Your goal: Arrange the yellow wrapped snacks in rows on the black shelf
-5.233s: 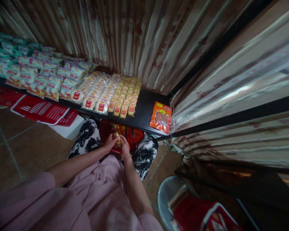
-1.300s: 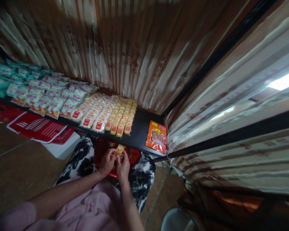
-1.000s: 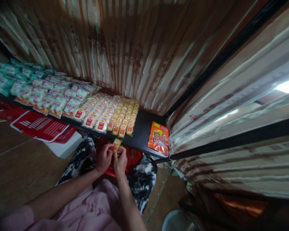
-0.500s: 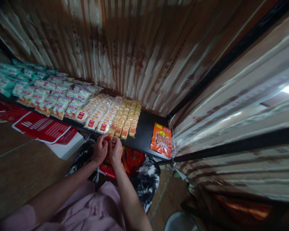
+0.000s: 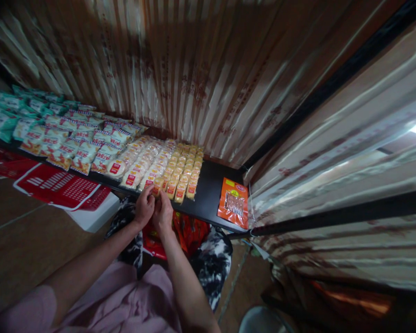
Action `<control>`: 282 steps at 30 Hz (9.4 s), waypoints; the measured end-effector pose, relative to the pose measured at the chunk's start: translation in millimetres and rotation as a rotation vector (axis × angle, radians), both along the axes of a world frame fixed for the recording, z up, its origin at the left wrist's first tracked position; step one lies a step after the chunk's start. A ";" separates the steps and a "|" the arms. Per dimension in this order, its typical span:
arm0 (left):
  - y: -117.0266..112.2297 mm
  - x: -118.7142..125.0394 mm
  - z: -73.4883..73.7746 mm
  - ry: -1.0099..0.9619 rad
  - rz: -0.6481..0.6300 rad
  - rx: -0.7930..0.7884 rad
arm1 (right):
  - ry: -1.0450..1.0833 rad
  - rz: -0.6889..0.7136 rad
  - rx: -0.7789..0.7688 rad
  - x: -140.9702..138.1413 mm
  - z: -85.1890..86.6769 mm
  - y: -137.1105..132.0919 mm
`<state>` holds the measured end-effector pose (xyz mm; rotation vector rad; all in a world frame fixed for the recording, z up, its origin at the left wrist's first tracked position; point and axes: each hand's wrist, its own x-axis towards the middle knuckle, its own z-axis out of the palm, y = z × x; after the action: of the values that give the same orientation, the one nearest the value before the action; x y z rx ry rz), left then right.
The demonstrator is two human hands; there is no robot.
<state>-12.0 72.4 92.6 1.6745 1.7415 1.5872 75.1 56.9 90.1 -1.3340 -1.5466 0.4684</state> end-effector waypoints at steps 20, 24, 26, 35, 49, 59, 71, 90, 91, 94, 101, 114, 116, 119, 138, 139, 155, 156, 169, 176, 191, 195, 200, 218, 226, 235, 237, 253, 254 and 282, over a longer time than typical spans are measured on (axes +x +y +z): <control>5.3 -6.2 -12.2 0.388 -0.060 0.057 | -0.035 0.014 0.002 6.1 -7.8 4.8; 3.6 -5.4 -16.8 0.398 -0.059 0.044 | -0.068 0.019 -0.006 5.4 -6.5 4.2; 3.9 -5.0 -21.1 0.389 -0.059 0.041 | -0.082 0.014 -0.010 5.3 -5.0 3.5; 6.4 6.0 -18.6 0.340 -0.051 0.091 | -0.286 -0.012 0.145 34.0 13.3 2.6; 3.9 10.7 -13.4 0.378 -0.012 0.112 | -0.502 -0.301 0.132 97.6 9.8 53.8; 10.1 15.2 -14.3 0.392 -0.047 0.094 | -0.504 -0.235 0.089 96.0 4.9 57.2; 10.1 19.3 -17.4 0.398 -0.001 0.077 | -0.469 -0.186 0.079 95.5 8.2 55.4; 13.9 21.2 -14.1 0.382 0.043 0.108 | -0.440 -0.177 0.095 96.0 9.0 55.7; 14.4 21.9 -14.6 0.384 0.043 0.109 | -0.439 -0.178 0.092 95.9 8.9 55.8; 15.4 23.7 -15.3 0.386 0.048 0.110 | -0.443 -0.178 0.088 95.9 8.2 56.1; 18.0 25.6 -13.3 0.432 0.075 0.144 | -0.464 -0.179 0.085 96.9 6.2 57.0; 17.2 25.8 -14.8 0.483 0.069 0.098 | -0.472 -0.182 0.092 97.1 6.2 57.0; 16.9 25.3 -13.6 0.474 0.065 0.102 | -0.472 -0.184 0.090 97.0 6.1 57.1; 17.0 24.5 -13.5 0.468 0.064 0.108 | -0.476 -0.182 0.084 97.0 6.3 57.2; 28.0 33.6 -4.9 0.556 0.013 0.058 | -0.487 -0.177 0.079 97.3 5.9 57.9; 27.3 33.4 -4.5 0.550 0.010 0.063 | -0.487 -0.177 0.080 97.4 5.8 58.1; 23.6 -76.2 -8.5 0.511 0.326 0.027 | -0.476 -0.171 0.093 96.8 6.3 60.5; 24.8 -80.4 -10.6 0.520 0.340 0.017 | -0.480 -0.172 0.094 96.8 6.4 60.6; 34.9 -84.1 -19.2 0.552 0.234 -0.081 | -0.488 -0.185 0.087 96.6 4.8 62.0; 32.4 -83.6 -20.4 0.571 0.247 -0.082 | -0.485 -0.176 0.088 97.8 4.2 62.1; 36.1 -86.7 -25.9 0.543 0.285 -0.057 | -0.488 -0.182 0.089 96.7 6.4 61.4; 36.0 -85.9 -23.6 0.550 0.291 -0.057 | -0.482 -0.182 0.081 97.2 4.1 61.8; 36.3 -86.3 -20.7 0.557 0.262 -0.062 | -0.471 -0.183 0.072 96.8 3.7 61.4; 36.0 -89.9 -26.1 0.585 0.239 -0.017 | -0.504 -0.185 0.117 97.6 4.0 61.8; -3.8 -61.8 -11.5 0.735 0.083 0.001 | -0.492 -0.190 0.131 97.1 1.5 63.2; -8.4 -46.9 -16.5 0.844 -0.010 -0.054 | -0.475 -0.190 0.133 97.7 -0.4 64.5; -6.7 -47.4 -17.6 0.849 -0.011 -0.041 | -0.475 -0.197 0.134 97.6 -0.7 64.7; -32.6 -39.5 -28.2 0.791 -0.155 0.160 | -0.391 -0.220 0.146 99.7 2.0 61.5; -33.2 -37.4 -27.6 0.792 -0.160 0.166 | -0.376 -0.228 0.142 99.9 1.9 61.4; -15.2 35.3 -9.7 0.916 -0.375 0.175 | -0.140 -0.364 0.089 106.0 -15.1 68.2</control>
<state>23.3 57.2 82.8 2.8971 1.4458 0.8511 181.0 125.2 75.0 -1.5632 -1.3760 0.0796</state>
